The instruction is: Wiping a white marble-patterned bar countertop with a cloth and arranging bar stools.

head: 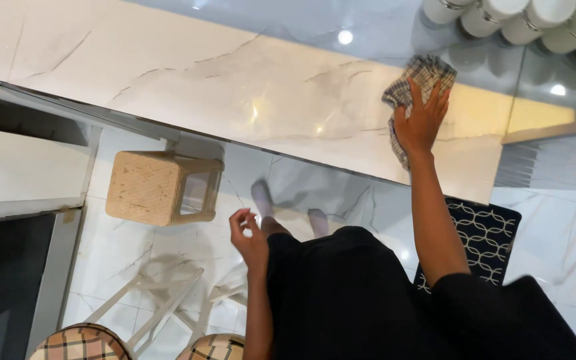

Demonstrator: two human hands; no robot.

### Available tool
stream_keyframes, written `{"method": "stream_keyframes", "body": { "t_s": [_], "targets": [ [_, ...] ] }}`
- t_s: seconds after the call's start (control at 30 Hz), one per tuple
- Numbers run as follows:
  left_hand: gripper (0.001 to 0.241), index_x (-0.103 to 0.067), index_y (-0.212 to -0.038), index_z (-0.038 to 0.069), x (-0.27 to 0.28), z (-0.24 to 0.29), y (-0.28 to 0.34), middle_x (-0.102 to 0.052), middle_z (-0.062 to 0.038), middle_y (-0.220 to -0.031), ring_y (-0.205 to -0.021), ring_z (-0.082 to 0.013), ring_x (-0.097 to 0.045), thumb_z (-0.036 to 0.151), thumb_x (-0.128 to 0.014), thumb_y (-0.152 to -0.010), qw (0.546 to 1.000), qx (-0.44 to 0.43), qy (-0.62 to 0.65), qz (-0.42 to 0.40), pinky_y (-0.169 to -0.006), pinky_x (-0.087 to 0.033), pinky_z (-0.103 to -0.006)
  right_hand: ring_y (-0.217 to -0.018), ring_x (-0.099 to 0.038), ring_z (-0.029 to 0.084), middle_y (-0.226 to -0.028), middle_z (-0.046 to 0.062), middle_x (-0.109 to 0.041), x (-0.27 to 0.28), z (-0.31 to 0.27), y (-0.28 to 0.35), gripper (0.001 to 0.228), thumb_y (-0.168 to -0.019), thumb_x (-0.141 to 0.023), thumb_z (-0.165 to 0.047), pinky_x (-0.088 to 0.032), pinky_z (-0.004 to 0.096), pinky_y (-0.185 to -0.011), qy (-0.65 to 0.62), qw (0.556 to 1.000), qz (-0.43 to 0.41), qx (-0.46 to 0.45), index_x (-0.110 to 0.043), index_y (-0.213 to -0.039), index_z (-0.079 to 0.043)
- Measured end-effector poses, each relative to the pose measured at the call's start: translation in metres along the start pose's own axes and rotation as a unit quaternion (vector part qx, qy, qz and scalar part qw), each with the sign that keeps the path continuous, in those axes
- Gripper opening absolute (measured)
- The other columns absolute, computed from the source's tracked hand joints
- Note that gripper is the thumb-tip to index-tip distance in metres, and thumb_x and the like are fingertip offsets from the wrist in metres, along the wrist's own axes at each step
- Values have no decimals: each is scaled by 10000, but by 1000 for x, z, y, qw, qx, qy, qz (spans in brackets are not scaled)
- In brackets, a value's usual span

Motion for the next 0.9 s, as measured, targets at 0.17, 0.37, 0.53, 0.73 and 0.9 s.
{"method": "stream_keyframes", "body": {
  "t_s": [0.17,0.37,0.53,0.73,0.9],
  "targets": [
    [203,-664,-1155,39,-89,54,-113,-669,-122,-1143,-1071,-296,-639,18,-624,-957,971,-180,-65,-145,-926,-498,-407,-1576,-105,508,-1685,319,-217,-22,2,26,584,-997,-596,-232,-90,623,-1267,30,1000,8,5,-507,-1571,-169],
    [477,-524,-1467,157,-225,62,-210,-432,-77,-1589,-1458,-310,-435,253,-627,-1011,808,-425,-160,-375,-1169,-390,-454,-1621,-137,450,-1713,285,-251,-23,-13,50,536,-1028,-620,-198,-124,570,-1322,12,998,39,-56,-538,-1552,-119],
    [605,-353,-1603,232,-171,39,-293,-290,-21,-1687,-1541,-240,-339,397,-553,-1057,792,-420,-234,-376,-1249,-275,-502,-1607,-127,435,-1723,278,-224,-36,-26,47,531,-1022,-636,-184,-150,556,-1294,-1,989,61,-136,-557,-1539,-90],
    [576,-280,-1655,194,96,-66,-378,-236,-31,-1724,-1609,-216,-223,385,-452,-1140,824,-224,-490,-176,-1265,-138,-627,-1613,-141,431,-1736,262,-217,-70,-34,50,535,-1022,-620,-185,-196,543,-1299,-27,990,34,-135,-523,-1540,-94],
    [739,-162,-1631,-48,265,-163,-353,-111,-323,-1687,-1557,-464,-225,489,-235,-1128,870,180,-440,130,-1229,-273,-534,-1593,-187,423,-1712,229,-264,-121,-170,34,527,-1011,-636,-193,-220,544,-1282,-54,998,-36,-21,-539,-1527,-143]
  ]
}}
Point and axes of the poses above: each hand's wrist, its own y-axis away from the middle knuckle, its own x-axis out of the back of the hand, z = x × y, the point moved 4 cm from there along -y, towards the middle knuckle
